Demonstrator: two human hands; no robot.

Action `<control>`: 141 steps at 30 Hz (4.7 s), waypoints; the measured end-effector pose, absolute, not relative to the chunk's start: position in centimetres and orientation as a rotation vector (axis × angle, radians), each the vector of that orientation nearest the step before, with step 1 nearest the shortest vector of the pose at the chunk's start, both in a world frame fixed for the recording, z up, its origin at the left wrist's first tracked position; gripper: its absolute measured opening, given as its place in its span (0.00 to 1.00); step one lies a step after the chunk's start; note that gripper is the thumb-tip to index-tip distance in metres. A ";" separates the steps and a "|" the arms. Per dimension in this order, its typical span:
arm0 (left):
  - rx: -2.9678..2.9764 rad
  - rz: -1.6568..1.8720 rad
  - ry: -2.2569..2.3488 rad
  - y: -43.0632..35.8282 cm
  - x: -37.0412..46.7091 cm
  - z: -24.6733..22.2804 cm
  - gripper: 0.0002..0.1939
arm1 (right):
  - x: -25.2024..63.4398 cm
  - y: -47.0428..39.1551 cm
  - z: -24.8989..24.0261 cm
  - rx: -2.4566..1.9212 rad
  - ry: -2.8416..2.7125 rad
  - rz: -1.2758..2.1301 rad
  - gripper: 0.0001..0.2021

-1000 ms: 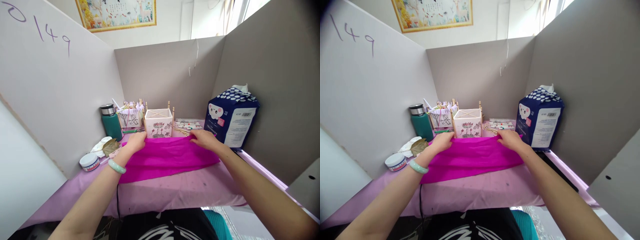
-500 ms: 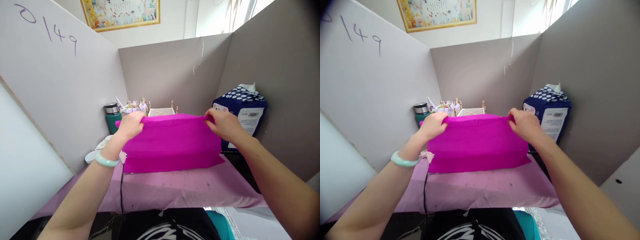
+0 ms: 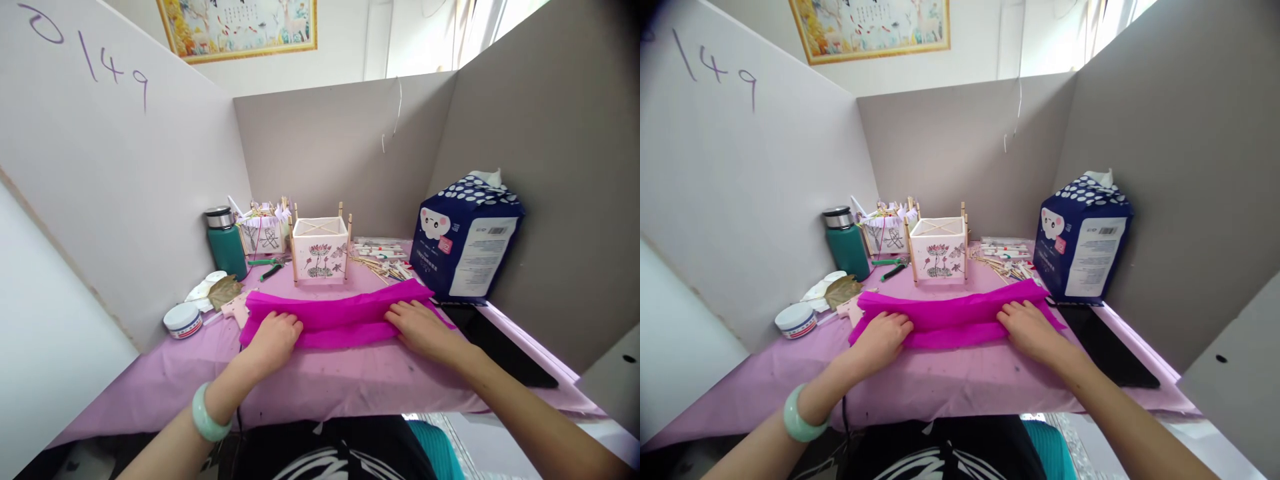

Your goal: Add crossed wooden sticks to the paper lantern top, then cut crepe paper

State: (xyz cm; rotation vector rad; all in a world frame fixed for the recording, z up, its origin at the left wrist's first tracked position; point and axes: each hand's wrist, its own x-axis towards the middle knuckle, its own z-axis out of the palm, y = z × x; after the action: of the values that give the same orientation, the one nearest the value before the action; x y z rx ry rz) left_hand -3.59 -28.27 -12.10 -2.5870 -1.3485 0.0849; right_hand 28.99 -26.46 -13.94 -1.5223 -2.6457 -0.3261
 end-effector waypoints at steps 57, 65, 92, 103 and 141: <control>-2.690 0.143 -1.716 -23.1 -3.9 -13.0 0.39 | 25.4 -22.1 -15.1 -1.556 -2.570 0.144 0.39; -2.674 -0.093 -1.745 -28.5 0.7 -15.6 0.44 | 22.3 -26.0 -16.8 -1.361 -2.609 0.130 0.36; -1.658 -0.402 -2.518 -24.4 -11.3 -12.1 0.21 | 23.9 -27.8 -17.9 -1.454 -2.510 0.140 0.31; -2.215 -0.633 -1.845 -23.4 -8.9 -10.3 0.21 | 26.2 -24.9 -14.2 -1.515 -2.246 -0.104 0.24; -2.855 0.165 -1.640 -21.0 -1.5 -14.3 0.46 | 32.0 -24.4 -14.6 -1.800 -2.269 -0.095 0.33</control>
State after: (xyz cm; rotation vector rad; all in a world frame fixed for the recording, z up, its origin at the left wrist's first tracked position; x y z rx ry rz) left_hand -1.48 -20.97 -14.35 -2.8547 -1.6403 0.1647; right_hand 32.01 -24.38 -14.60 -1.8000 -2.2692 -0.0949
